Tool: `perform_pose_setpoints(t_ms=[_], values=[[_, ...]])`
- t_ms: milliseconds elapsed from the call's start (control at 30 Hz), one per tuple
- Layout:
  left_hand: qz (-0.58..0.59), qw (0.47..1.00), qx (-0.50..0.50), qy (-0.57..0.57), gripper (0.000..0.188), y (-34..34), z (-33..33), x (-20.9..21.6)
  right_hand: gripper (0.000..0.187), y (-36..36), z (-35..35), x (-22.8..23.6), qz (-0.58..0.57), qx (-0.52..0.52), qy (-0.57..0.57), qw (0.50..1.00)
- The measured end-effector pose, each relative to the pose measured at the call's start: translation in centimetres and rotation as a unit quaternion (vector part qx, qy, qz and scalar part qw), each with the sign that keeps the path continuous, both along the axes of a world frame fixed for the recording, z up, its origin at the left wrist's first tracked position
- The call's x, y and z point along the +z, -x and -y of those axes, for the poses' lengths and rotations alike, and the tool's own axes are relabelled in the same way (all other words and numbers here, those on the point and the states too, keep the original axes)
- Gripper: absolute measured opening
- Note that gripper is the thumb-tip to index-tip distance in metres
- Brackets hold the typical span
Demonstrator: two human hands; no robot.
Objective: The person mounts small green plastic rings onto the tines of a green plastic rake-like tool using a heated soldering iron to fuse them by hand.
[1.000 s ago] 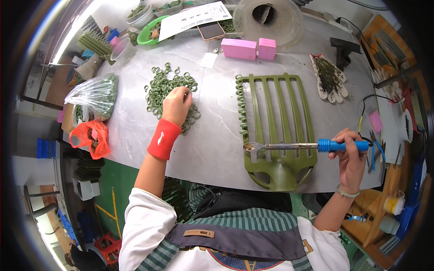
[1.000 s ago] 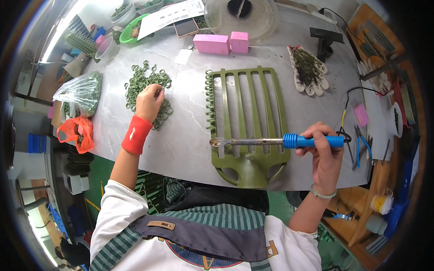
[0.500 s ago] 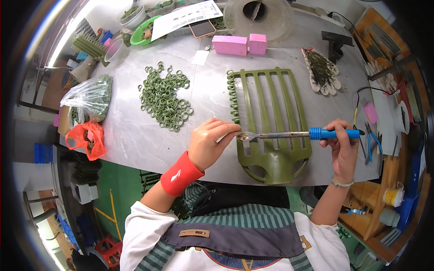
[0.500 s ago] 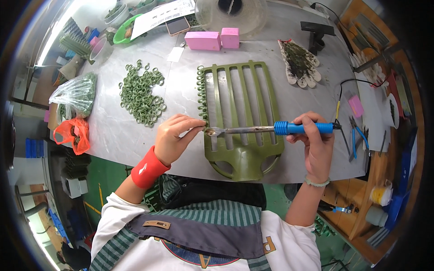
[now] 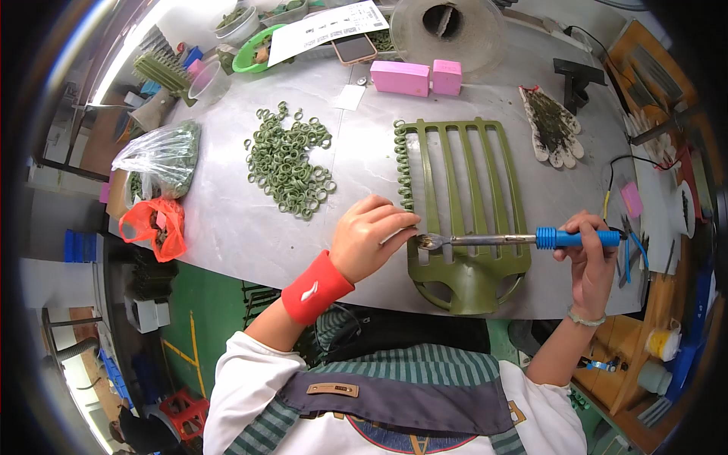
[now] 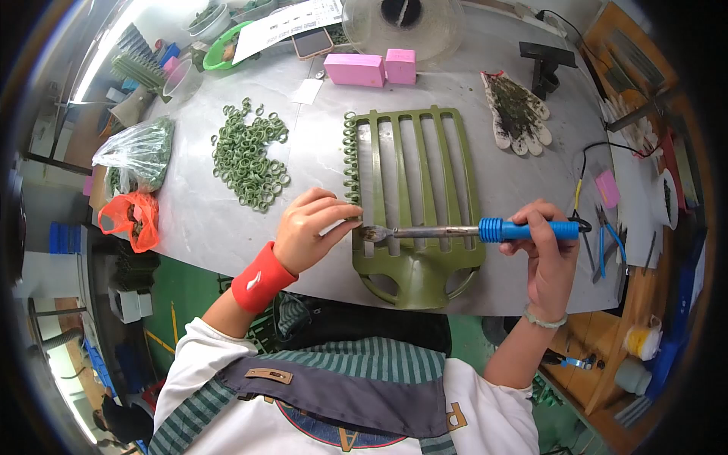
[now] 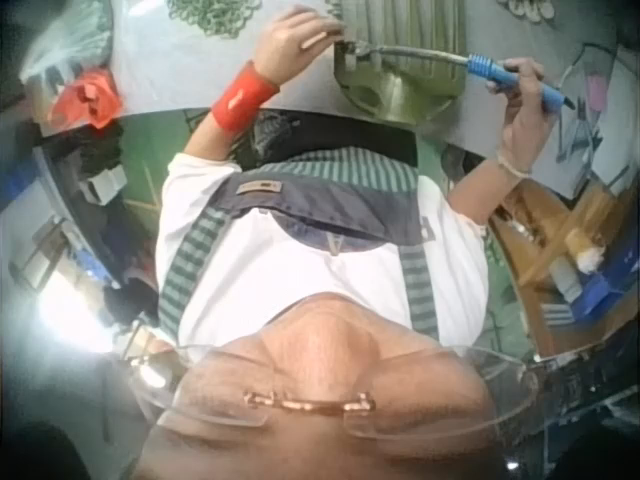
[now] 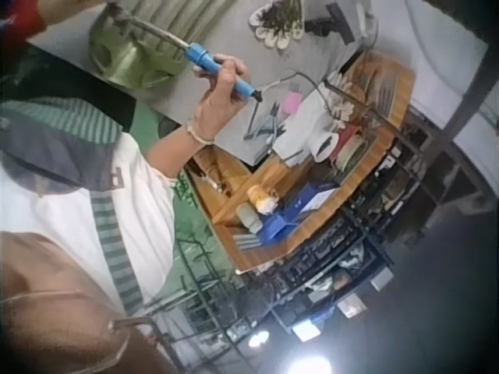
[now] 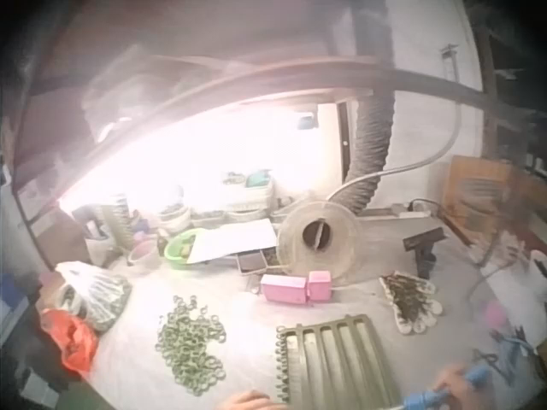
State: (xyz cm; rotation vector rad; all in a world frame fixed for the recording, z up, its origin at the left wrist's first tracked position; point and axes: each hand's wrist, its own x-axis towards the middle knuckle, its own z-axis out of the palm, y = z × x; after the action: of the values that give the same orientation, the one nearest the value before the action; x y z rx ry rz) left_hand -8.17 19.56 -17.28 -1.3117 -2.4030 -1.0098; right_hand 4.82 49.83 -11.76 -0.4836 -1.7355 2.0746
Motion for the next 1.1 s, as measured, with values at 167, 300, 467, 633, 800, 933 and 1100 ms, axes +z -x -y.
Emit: perform_pose_setpoints(t_ms=[167,300,467,633,800,933,1100], values=[[0.014,0.985,0.175,0.002,0.008,3.8,4.4,-1.1,0.021,-0.1,0.1,0.2,-0.022,0.035,0.008,0.999],[-0.037,0.968,0.205,0.139,0.013,6.2,8.0,-3.2,0.021,-0.1,0.3,0.2,-0.029,0.04,0.004,0.999],[0.008,0.964,0.239,0.116,0.012,6.3,8.7,-4.0,0.021,-0.2,0.5,0.7,-0.029,0.039,0.007,0.999],[0.312,0.931,0.176,-0.068,0.02,2.7,5.8,0.1,0.021,-0.5,0.1,0.5,-0.026,0.038,0.0,0.999],[0.27,0.959,0.055,-0.068,0.013,-1.7,2.5,2.4,0.02,-0.5,0.2,0.1,-0.011,0.019,0.007,1.0],[0.189,0.98,0.044,-0.052,0.015,-2.5,1.3,1.3,0.019,-0.4,0.3,-0.3,-0.011,0.014,0.02,1.0],[0.007,0.998,0.059,-0.002,0.016,-2.3,0.0,0.4,0.019,0.1,0.8,-1.0,0.0,0.022,0.044,0.999]])
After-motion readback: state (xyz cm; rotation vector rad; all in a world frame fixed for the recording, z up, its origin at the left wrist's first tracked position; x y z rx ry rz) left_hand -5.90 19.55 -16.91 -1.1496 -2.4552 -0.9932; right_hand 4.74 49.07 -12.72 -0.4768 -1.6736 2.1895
